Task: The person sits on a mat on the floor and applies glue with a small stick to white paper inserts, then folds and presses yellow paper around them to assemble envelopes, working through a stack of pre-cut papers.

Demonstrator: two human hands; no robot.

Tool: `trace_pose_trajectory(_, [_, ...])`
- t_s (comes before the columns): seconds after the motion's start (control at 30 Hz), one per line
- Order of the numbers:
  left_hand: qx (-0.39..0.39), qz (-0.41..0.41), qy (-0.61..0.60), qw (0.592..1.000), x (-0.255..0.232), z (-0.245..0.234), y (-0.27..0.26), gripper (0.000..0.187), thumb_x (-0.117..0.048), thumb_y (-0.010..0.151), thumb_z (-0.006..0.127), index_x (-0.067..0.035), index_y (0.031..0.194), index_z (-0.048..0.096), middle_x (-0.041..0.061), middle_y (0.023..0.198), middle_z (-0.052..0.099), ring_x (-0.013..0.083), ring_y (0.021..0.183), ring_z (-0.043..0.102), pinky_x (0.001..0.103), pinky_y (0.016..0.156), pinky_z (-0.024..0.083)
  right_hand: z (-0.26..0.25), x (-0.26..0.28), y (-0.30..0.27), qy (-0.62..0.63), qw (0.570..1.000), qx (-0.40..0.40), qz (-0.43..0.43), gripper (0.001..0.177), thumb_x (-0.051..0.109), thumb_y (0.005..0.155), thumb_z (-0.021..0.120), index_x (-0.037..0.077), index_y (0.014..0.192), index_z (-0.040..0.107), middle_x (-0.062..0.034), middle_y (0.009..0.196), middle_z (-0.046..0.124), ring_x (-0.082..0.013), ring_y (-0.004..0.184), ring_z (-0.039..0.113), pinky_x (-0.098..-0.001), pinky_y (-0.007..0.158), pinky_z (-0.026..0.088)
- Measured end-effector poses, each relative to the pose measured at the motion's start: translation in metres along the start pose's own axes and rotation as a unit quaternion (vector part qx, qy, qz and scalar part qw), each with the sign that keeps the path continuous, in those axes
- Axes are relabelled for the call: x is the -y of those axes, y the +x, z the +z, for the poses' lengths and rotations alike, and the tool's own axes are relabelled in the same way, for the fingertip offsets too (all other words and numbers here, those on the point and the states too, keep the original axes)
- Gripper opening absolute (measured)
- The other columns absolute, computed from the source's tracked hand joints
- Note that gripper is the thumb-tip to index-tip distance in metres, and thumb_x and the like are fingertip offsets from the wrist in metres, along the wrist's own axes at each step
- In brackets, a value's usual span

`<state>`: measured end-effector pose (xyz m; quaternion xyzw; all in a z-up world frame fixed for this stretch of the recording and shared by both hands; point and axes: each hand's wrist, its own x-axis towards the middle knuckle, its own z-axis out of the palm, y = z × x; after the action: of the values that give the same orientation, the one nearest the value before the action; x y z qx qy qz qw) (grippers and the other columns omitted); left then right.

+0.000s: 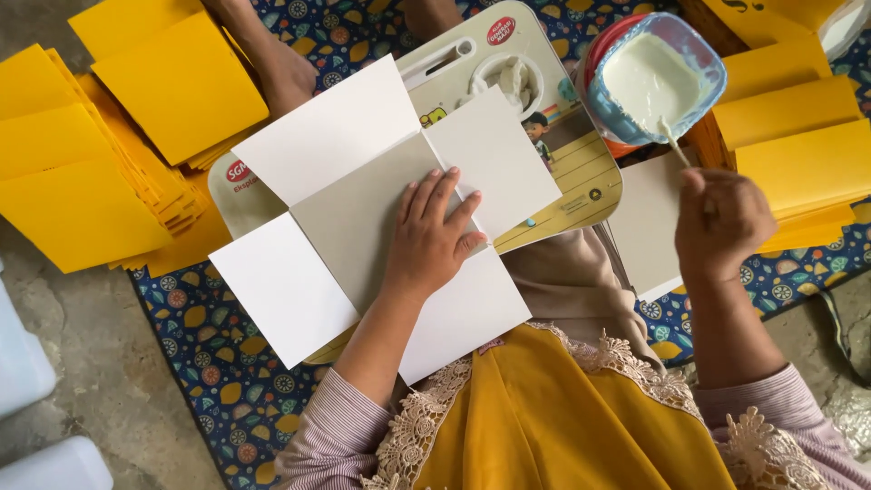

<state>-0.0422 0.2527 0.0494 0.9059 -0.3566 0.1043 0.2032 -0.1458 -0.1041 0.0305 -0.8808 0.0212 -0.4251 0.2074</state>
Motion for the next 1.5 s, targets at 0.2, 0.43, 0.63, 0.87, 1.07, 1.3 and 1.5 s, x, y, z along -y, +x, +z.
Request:
trace_pose_trajectory(0.2, [0.009, -0.015, -0.013, 1.0, 0.0, 0.0, -0.002, 0.045, -0.045, 0.101, 0.054, -0.018, 0.136, 0.063, 0.014, 0.154, 0.047, 0.0366, 0.144, 0.041, 0.056, 0.121, 0.029, -0.019, 0.013, -0.006, 0.001, 0.995, 0.034, -0.093, 0.05, -0.012, 0.104, 0.095, 0.0, 0.077, 0.054, -0.0222, 0.096, 0.08, -0.026, 0.074, 0.063, -0.039, 0.067, 0.047])
trace_pose_trajectory(0.43, [0.003, -0.033, -0.036, 0.999, -0.001, 0.001, -0.002, 0.035, -0.024, 0.1, 0.056, -0.016, 0.133, 0.065, 0.015, 0.15, 0.052, 0.0349, 0.144, 0.044, 0.053, 0.123, 0.03, -0.023, 0.028, -0.001, 0.391, 0.847, -0.03, 0.358, 0.039, -0.008, 0.12, 0.062, 0.014, 0.096, 0.042, -0.0101, 0.1, 0.071, -0.0163, 0.084, 0.072, -0.0201, 0.072, 0.057])
trace_pose_trajectory(0.63, [-0.018, -0.038, -0.061, 0.997, 0.001, 0.003, -0.004, 0.032, -0.022, 0.099, 0.058, -0.015, 0.129, 0.068, 0.012, 0.149, 0.053, 0.0352, 0.143, 0.046, 0.054, 0.121, 0.034, 0.015, 0.099, 0.001, 0.457, 0.82, 0.088, 0.333, 0.032, -0.009, 0.104, 0.063, 0.01, 0.084, 0.047, -0.0096, 0.085, 0.064, -0.0159, 0.072, 0.063, -0.0272, 0.07, 0.057])
trace_pose_trajectory(0.87, [0.006, -0.043, -0.043, 0.998, 0.003, 0.005, -0.003, 0.035, -0.023, 0.098, 0.061, -0.018, 0.132, 0.067, 0.009, 0.154, 0.047, 0.0315, 0.146, 0.041, 0.051, 0.125, 0.03, 0.031, 0.112, -0.002, 0.42, 0.82, 0.175, 0.349, 0.024, -0.004, 0.109, 0.065, 0.005, 0.091, 0.051, -0.0133, 0.096, 0.069, -0.015, 0.078, 0.068, -0.0237, 0.074, 0.061])
trace_pose_trajectory(1.07, [-0.007, -0.05, -0.041, 0.998, 0.002, 0.007, -0.003, 0.033, -0.027, 0.1, 0.06, -0.02, 0.131, 0.068, 0.006, 0.153, 0.048, 0.0284, 0.146, 0.041, 0.049, 0.125, 0.029, 0.033, 0.12, 0.002, 0.392, 0.833, 0.209, 0.331, 0.027, -0.005, 0.11, 0.066, 0.003, 0.089, 0.05, -0.0149, 0.096, 0.069, -0.0157, 0.079, 0.067, -0.0249, 0.076, 0.061])
trace_pose_trajectory(1.3, [-0.007, -0.058, -0.043, 0.997, 0.002, 0.006, -0.002, 0.031, -0.027, 0.1, 0.061, -0.02, 0.129, 0.069, 0.005, 0.152, 0.049, 0.0267, 0.146, 0.042, 0.048, 0.125, 0.03, 0.033, 0.123, -0.004, 0.357, 0.872, 0.225, 0.248, 0.031, -0.011, 0.108, 0.066, 0.0, 0.086, 0.048, -0.0189, 0.099, 0.071, -0.0182, 0.076, 0.068, -0.0244, 0.07, 0.057])
trace_pose_trajectory(1.5, [0.003, -0.054, -0.039, 0.998, 0.002, 0.005, -0.003, 0.034, -0.023, 0.098, 0.062, -0.02, 0.132, 0.067, 0.005, 0.154, 0.047, 0.0275, 0.147, 0.039, 0.049, 0.126, 0.028, 0.026, 0.106, 0.0, 0.273, 0.925, 0.203, 0.17, 0.034, -0.028, 0.106, 0.068, -0.006, 0.089, 0.05, -0.0239, 0.098, 0.071, -0.0249, 0.081, 0.07, -0.0276, 0.065, 0.053])
